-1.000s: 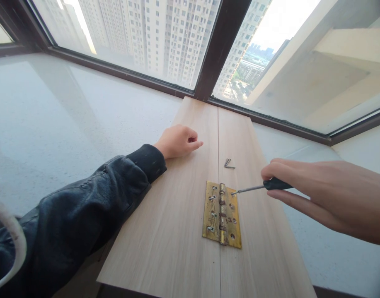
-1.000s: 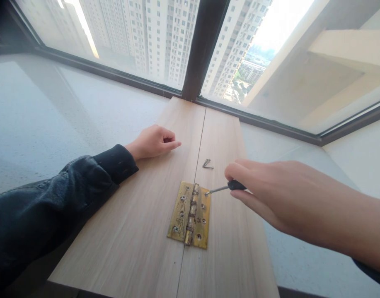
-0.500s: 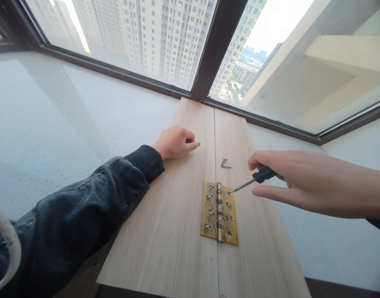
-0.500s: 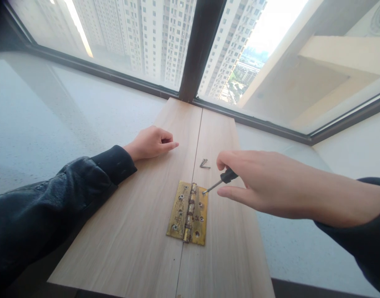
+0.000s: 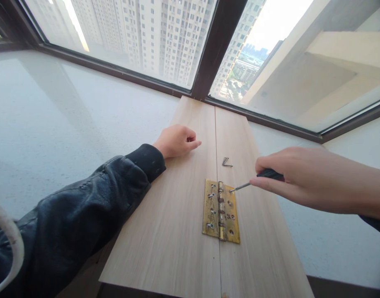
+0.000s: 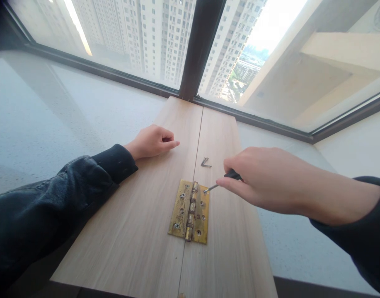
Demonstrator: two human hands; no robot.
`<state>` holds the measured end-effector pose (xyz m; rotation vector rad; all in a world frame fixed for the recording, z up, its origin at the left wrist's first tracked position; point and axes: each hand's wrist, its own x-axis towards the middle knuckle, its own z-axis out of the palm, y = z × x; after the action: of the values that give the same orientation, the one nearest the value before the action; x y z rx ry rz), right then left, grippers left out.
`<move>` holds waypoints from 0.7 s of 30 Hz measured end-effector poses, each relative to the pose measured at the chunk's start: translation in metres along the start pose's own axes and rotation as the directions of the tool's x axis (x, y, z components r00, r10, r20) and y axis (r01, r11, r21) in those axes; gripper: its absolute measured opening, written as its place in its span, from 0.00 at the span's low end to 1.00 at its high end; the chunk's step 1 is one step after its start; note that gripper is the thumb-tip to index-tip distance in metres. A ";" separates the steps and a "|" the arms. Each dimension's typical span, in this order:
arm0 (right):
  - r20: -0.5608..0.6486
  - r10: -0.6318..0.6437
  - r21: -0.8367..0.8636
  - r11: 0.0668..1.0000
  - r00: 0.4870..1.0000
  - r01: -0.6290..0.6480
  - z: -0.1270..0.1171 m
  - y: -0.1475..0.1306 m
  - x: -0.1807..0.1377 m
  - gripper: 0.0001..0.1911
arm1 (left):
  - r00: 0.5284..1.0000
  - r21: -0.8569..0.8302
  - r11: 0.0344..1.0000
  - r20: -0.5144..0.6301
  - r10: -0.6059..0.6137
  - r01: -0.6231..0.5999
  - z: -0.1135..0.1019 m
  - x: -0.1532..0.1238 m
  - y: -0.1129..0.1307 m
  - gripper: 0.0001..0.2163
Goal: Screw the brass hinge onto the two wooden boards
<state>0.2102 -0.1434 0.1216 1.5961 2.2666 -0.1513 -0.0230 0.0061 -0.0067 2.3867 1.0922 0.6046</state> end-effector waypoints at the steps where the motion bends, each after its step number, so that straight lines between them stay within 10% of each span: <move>1: -0.022 -0.008 0.029 1.000 1.000 0.009 0.000 0.000 -0.002 0.23 | 1.000 -0.001 1.000 0.001 -0.002 0.002 0.000 0.000 0.000 0.16; 10: -0.187 -0.161 -0.027 0.987 0.969 0.159 0.007 0.010 -0.011 0.16 | 1.000 -0.011 1.000 0.000 -0.006 0.006 -0.001 0.000 0.002 0.16; 16: 0.049 0.099 0.067 0.993 0.994 -0.102 -0.001 -0.006 0.002 0.33 | 1.000 -0.001 1.000 -0.002 0.010 -0.010 -0.001 0.000 0.001 0.16; 21: 0.025 0.074 0.080 0.994 0.997 -0.075 0.002 -0.004 -0.006 0.23 | 1.000 0.021 1.000 0.011 0.002 -0.003 0.000 0.000 0.001 0.15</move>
<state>0.2091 -0.1505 0.1213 1.7087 2.2064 -0.2433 -0.0225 0.0052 -0.0058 2.4069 1.0967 0.5833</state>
